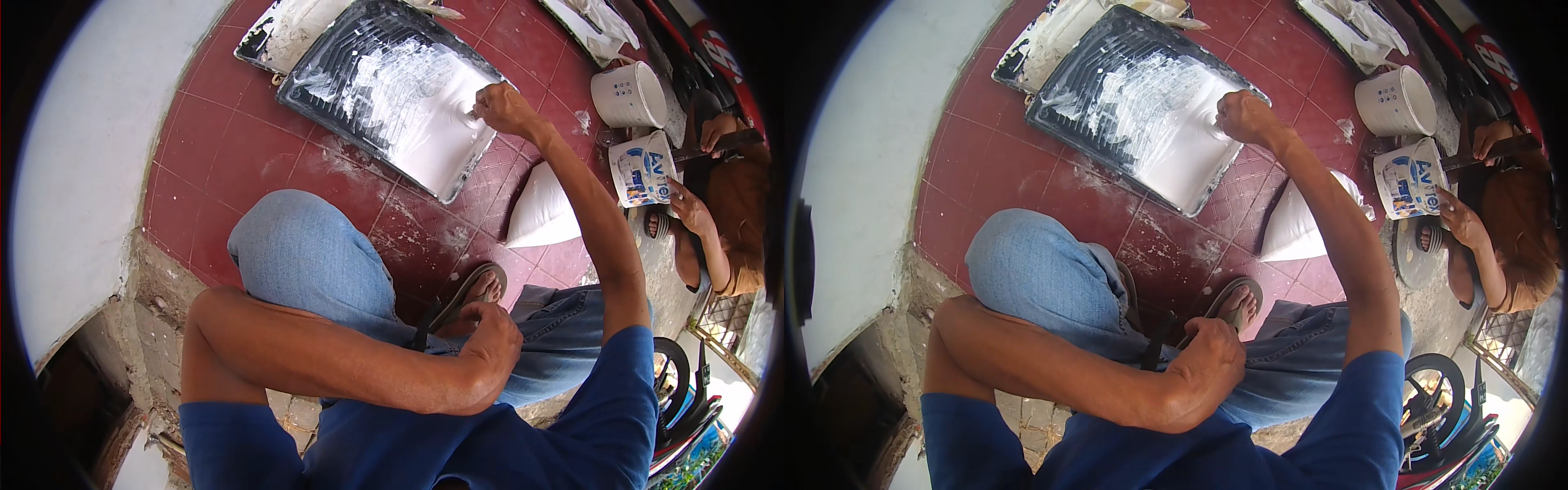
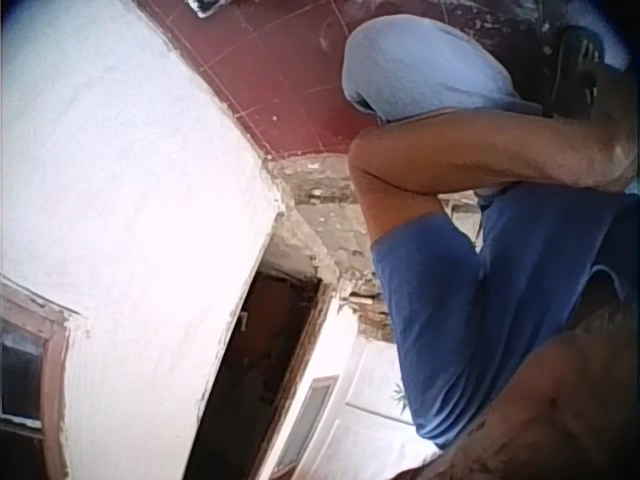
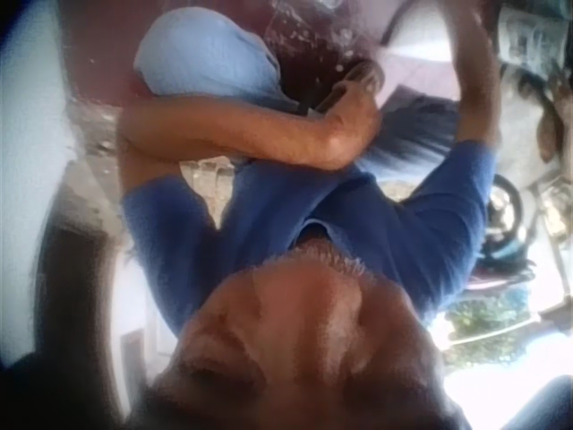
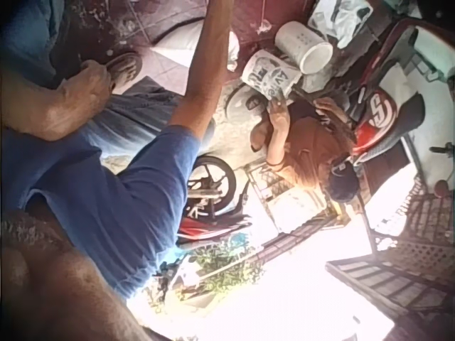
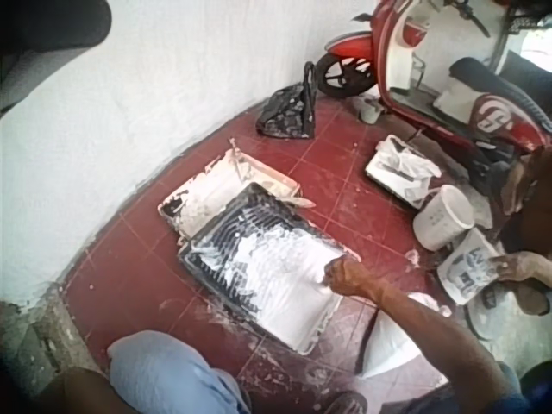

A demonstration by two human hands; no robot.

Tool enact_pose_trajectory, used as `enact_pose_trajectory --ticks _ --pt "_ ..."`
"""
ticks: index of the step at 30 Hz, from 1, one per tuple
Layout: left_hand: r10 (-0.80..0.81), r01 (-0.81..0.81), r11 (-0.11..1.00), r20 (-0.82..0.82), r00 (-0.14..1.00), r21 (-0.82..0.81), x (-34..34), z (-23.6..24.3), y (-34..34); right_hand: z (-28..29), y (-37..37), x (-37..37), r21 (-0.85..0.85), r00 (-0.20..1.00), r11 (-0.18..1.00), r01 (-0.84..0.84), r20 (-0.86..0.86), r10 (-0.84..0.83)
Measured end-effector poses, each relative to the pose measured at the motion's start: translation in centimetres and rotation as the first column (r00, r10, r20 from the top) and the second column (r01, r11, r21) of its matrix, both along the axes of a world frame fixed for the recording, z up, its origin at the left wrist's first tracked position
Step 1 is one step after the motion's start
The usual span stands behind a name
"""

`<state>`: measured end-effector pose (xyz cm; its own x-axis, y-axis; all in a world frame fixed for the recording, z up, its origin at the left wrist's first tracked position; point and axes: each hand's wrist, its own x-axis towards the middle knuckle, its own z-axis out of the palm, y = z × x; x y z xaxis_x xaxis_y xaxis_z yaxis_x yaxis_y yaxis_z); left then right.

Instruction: The person mixes white paint in a tray using a brush and later dips a larger brush into a bucket of green paint.

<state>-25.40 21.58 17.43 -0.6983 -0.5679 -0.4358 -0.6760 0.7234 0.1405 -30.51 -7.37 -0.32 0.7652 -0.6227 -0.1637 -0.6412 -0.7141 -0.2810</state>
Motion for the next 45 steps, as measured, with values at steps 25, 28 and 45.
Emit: enact_pose_trajectory --ticks 25,28,45 --pt "0.041 -0.043 0.998 -0.055 0.998 -0.048 0.4 -1.9 -1.6 3.4 -1.1 -7.9 0.480 0.694 0.677 0.558 0.176 -0.698" --pt "0.058 -0.058 0.997 -0.008 0.998 -0.041 1.0 -2.7 -1.5 1.1 -0.5 -7.5 0.624 0.512 0.561 0.543 0.284 -0.811" --pt "0.009 -0.012 0.981 -0.016 1.000 -0.191 1.5 -2.1 -2.7 1.0 0.1 -11.2 0.567 0.394 0.485 0.666 0.285 -0.874"
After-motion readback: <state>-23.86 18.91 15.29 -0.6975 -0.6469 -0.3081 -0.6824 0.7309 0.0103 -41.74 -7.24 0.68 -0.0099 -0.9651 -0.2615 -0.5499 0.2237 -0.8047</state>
